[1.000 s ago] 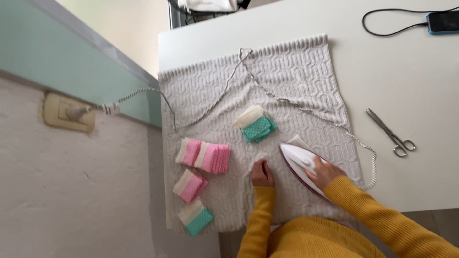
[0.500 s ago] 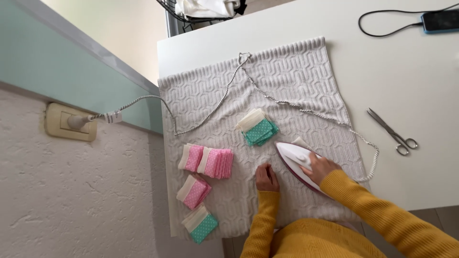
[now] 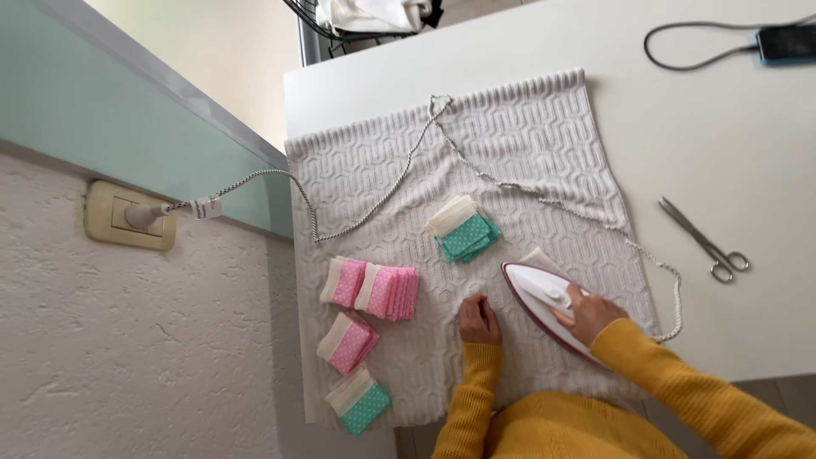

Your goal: Ironing small decorative fabric squares on a tabletop.

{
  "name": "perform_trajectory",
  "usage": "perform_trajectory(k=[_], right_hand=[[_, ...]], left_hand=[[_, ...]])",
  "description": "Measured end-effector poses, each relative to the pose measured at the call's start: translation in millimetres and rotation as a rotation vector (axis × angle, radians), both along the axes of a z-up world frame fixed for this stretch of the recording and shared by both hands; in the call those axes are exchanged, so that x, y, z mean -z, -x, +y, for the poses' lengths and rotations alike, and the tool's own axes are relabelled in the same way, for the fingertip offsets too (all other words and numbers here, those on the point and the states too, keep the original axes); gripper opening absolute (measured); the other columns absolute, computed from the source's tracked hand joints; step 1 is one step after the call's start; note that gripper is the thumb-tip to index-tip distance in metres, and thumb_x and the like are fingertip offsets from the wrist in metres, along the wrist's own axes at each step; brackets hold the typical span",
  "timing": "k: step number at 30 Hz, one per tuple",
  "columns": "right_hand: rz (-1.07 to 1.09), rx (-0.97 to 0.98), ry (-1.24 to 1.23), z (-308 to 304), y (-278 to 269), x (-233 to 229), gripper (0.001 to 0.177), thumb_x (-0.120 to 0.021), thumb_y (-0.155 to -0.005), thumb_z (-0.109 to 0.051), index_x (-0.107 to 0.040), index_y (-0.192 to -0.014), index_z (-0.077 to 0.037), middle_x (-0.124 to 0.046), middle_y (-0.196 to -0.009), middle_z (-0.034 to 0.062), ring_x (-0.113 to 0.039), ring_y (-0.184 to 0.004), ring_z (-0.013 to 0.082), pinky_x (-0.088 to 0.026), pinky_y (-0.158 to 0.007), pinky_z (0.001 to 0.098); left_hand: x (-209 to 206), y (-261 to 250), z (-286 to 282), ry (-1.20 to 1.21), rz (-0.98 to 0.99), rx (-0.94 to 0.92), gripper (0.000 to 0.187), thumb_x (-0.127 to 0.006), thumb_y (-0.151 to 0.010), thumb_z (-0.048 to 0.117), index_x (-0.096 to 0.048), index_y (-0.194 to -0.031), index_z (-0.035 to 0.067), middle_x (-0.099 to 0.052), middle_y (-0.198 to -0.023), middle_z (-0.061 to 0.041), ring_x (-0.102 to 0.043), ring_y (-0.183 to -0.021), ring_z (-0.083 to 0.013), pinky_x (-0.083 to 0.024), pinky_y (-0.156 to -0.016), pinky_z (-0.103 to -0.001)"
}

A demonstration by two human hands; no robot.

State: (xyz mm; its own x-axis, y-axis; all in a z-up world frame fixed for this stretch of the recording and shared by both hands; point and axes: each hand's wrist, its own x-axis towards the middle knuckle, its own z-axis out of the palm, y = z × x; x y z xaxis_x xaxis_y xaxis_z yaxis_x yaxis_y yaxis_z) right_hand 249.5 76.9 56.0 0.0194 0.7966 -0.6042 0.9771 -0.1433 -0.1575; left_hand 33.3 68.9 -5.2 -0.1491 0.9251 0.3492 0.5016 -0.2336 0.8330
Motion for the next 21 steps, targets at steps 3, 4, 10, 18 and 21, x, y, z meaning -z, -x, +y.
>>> perform_trajectory(k=[3,4,10,18,21], right_hand=[[0.010,0.020,0.009,18,18,-22,0.052,-0.052,-0.100,-0.050,-0.050,-0.124,-0.004,-0.075,-0.081,0.0170,-0.077,-0.072,0.0278,-0.066,-0.063,0.0420],[0.011,0.025,0.008,15,15,-15,0.052,-0.052,-0.100,-0.050,-0.050,-0.124,-0.004,-0.075,-0.081,0.0170,-0.077,-0.072,0.0278,-0.066,-0.063,0.0420],[0.024,0.073,-0.071,19,3,-18,0.051,-0.050,-0.100,-0.049,-0.051,-0.126,-0.005,-0.075,-0.081,0.0161,-0.078,-0.070,0.0291,-0.066,-0.062,0.0431],[0.021,0.168,-0.117,17,-19,8,0.054,-0.052,-0.097,-0.053,-0.053,-0.126,-0.007,-0.075,-0.082,0.0169,-0.079,-0.072,0.0309,-0.063,-0.060,0.0441],[-0.003,0.158,-0.238,34,-15,9,0.053,-0.059,-0.093,-0.054,-0.058,-0.121,-0.008,-0.075,-0.084,0.0184,-0.076,-0.078,0.0338,-0.062,-0.064,0.0458]], left_hand=[[-11,1,-2,0.013,0.010,0.003,0.009,-0.057,-0.095,0.000,-0.062,-0.103,-0.001,-0.064,-0.094,-0.019,-0.064,-0.085,-0.0376,-0.053,-0.075,-0.043],[-8,0,-3,0.012,0.011,0.009,0.009,-0.057,-0.095,0.000,-0.062,-0.103,-0.001,-0.064,-0.094,-0.019,-0.064,-0.085,-0.0376,-0.053,-0.075,-0.043],[-5,-1,-1,-0.004,0.037,0.003,0.008,-0.058,-0.095,-0.001,-0.062,-0.102,-0.001,-0.064,-0.093,-0.018,-0.064,-0.084,-0.0360,-0.054,-0.073,-0.042],[4,-2,-2,-0.008,0.023,0.000,0.009,-0.058,-0.094,0.000,-0.062,-0.102,0.000,-0.064,-0.093,-0.018,-0.064,-0.083,-0.0353,-0.054,-0.073,-0.041],[6,-3,4,-0.060,0.047,-0.012,0.010,-0.057,-0.093,-0.001,-0.062,-0.102,0.000,-0.064,-0.092,-0.018,-0.063,-0.084,-0.0368,-0.053,-0.073,-0.042]])
